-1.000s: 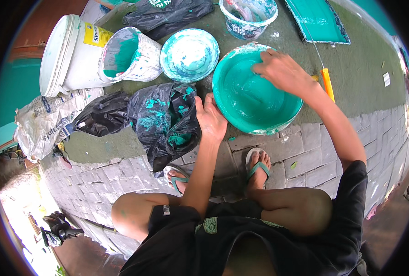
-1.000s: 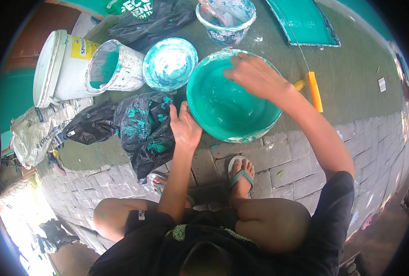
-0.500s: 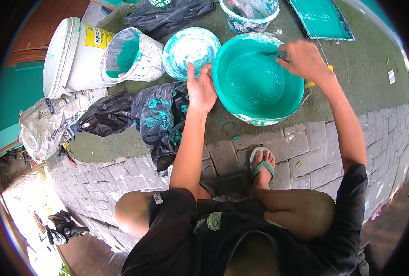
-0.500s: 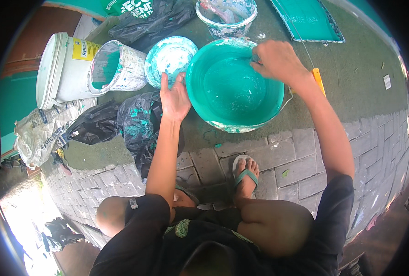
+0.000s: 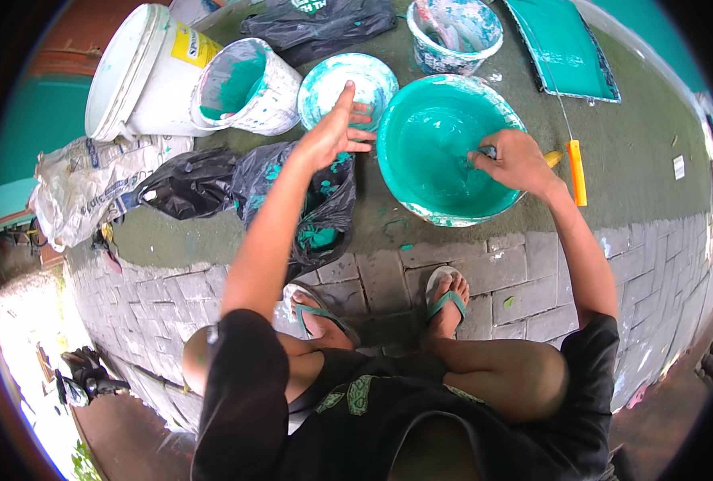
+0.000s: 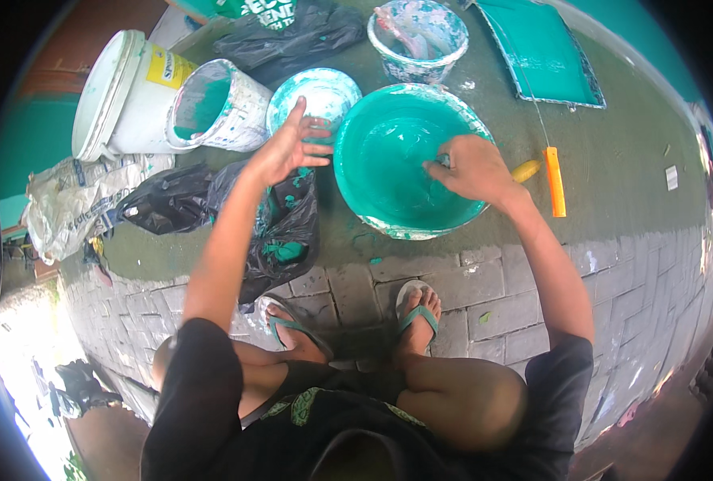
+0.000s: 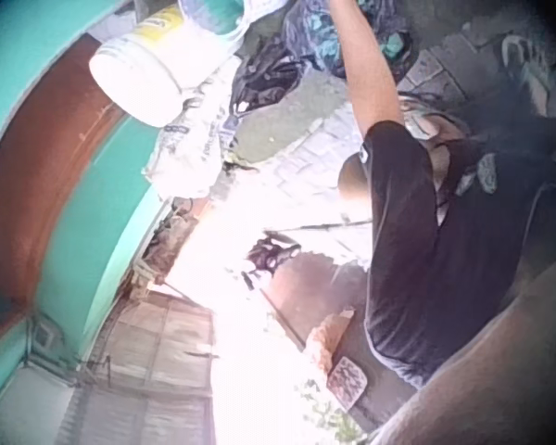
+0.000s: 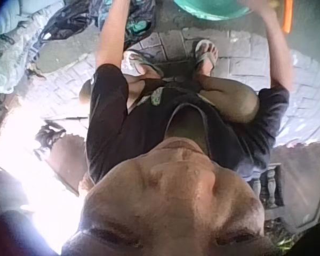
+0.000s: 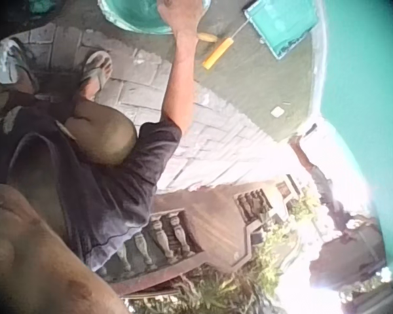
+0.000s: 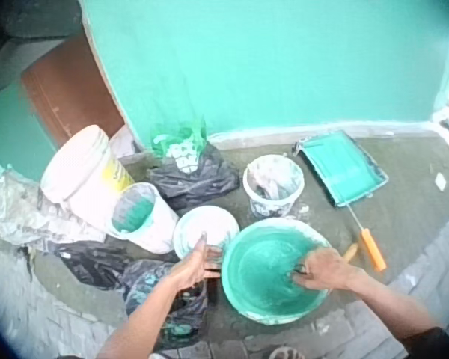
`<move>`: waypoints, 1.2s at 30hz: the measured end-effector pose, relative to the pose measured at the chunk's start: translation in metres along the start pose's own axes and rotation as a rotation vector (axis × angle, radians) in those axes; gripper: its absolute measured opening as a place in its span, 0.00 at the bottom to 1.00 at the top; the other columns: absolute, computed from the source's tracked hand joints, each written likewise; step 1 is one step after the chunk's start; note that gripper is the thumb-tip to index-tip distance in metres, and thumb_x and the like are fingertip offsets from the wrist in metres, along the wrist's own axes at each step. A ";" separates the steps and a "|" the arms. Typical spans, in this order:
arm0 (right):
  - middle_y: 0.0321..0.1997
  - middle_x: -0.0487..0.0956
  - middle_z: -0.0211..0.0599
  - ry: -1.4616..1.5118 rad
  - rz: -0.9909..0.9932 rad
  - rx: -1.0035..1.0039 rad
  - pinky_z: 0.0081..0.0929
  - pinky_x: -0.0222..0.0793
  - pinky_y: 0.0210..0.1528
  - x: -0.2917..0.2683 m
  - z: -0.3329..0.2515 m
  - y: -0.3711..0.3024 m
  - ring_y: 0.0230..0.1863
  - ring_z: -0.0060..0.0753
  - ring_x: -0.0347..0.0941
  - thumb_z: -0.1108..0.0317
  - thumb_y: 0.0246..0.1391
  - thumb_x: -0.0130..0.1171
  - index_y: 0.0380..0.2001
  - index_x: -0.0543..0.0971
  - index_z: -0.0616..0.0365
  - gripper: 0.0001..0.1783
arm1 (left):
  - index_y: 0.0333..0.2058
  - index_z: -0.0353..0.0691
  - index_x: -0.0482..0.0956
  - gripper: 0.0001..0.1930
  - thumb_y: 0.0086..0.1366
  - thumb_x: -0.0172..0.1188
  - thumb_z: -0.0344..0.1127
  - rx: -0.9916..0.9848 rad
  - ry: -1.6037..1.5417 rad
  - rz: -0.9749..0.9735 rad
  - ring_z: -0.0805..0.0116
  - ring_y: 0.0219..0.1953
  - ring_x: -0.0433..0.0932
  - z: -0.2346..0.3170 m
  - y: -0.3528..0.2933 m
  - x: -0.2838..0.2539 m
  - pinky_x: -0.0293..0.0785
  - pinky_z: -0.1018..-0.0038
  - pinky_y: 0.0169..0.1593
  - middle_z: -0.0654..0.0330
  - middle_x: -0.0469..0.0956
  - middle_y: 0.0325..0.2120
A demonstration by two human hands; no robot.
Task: The person mixes green paint by pouring it from a small bucket into a larger bowl and stirring it with a brush.
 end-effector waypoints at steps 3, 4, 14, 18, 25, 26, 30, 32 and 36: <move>0.19 0.77 0.50 0.151 -0.081 0.115 0.42 0.71 0.31 0.001 0.001 0.006 0.26 0.52 0.77 0.55 0.50 0.62 0.25 0.83 0.60 0.17 | 0.61 0.30 0.59 0.45 0.67 0.32 0.71 0.099 0.321 0.030 0.55 0.54 0.73 0.047 -0.050 -0.011 0.74 0.65 0.53 0.44 0.64 0.57; 0.19 0.77 0.49 0.172 -0.020 0.101 0.42 0.71 0.31 -0.006 0.001 0.007 0.25 0.52 0.77 0.55 0.50 0.62 0.26 0.83 0.59 0.16 | 0.60 0.30 0.61 0.44 0.68 0.32 0.69 0.137 0.420 0.018 0.57 0.53 0.73 0.058 -0.071 -0.009 0.73 0.65 0.54 0.45 0.66 0.56; 0.18 0.77 0.46 -0.313 0.292 -0.077 0.41 0.72 0.27 -0.042 -0.027 -0.005 0.22 0.49 0.76 0.58 0.53 0.61 0.27 0.78 0.58 0.14 | 0.56 0.37 0.67 0.26 0.67 0.53 0.50 0.062 1.142 -0.208 0.48 0.54 0.71 0.010 -0.284 0.028 0.67 0.59 0.56 0.48 0.69 0.52; 0.16 0.75 0.46 -0.405 0.203 -0.115 0.43 0.71 0.26 -0.010 -0.016 0.005 0.22 0.49 0.75 0.58 0.54 0.60 0.22 0.75 0.60 0.16 | 0.55 0.37 0.67 0.26 0.65 0.55 0.48 0.194 1.186 0.022 0.48 0.53 0.71 -0.009 -0.273 0.014 0.68 0.58 0.55 0.48 0.69 0.51; 0.16 0.74 0.51 -0.190 0.042 -0.155 0.43 0.68 0.26 0.015 -0.023 0.011 0.21 0.53 0.74 0.59 0.53 0.62 0.25 0.80 0.63 0.15 | 0.57 0.37 0.66 0.27 0.63 0.58 0.44 0.182 1.221 0.224 0.46 0.54 0.70 0.010 -0.274 -0.008 0.69 0.59 0.55 0.48 0.70 0.53; 0.16 0.74 0.52 -0.145 0.022 -0.147 0.44 0.69 0.27 0.015 -0.028 0.011 0.22 0.54 0.74 0.59 0.53 0.62 0.24 0.80 0.64 0.16 | 0.57 0.37 0.66 0.28 0.63 0.58 0.44 0.167 1.237 0.220 0.47 0.54 0.70 0.008 -0.274 -0.008 0.69 0.59 0.55 0.48 0.70 0.53; 0.16 0.74 0.50 -0.002 -0.031 -0.125 0.40 0.67 0.26 0.014 -0.039 0.007 0.20 0.51 0.73 0.59 0.53 0.63 0.28 0.82 0.66 0.17 | 0.57 0.36 0.66 0.28 0.63 0.58 0.45 0.173 1.213 0.178 0.47 0.54 0.70 0.009 -0.276 -0.001 0.69 0.59 0.55 0.48 0.69 0.53; 0.15 0.74 0.48 0.097 -0.073 -0.077 0.37 0.66 0.24 0.017 -0.026 0.009 0.18 0.45 0.72 0.59 0.53 0.63 0.30 0.82 0.65 0.17 | 0.57 0.36 0.66 0.28 0.63 0.58 0.46 0.186 1.195 0.160 0.48 0.54 0.70 0.009 -0.276 0.002 0.69 0.60 0.55 0.48 0.70 0.53; 0.12 0.73 0.43 0.232 0.042 -0.019 0.31 0.63 0.22 -0.008 -0.015 0.013 0.15 0.36 0.70 0.58 0.53 0.62 0.31 0.83 0.63 0.16 | 0.57 0.37 0.66 0.28 0.63 0.58 0.46 0.173 1.200 0.163 0.47 0.55 0.70 0.008 -0.275 0.000 0.69 0.60 0.55 0.48 0.69 0.54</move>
Point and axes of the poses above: each hand's wrist, its own y-axis towards the middle knuckle, its own x-axis out of the palm, z = x × y, the point moved 10 cm from there along y, towards the middle knuckle
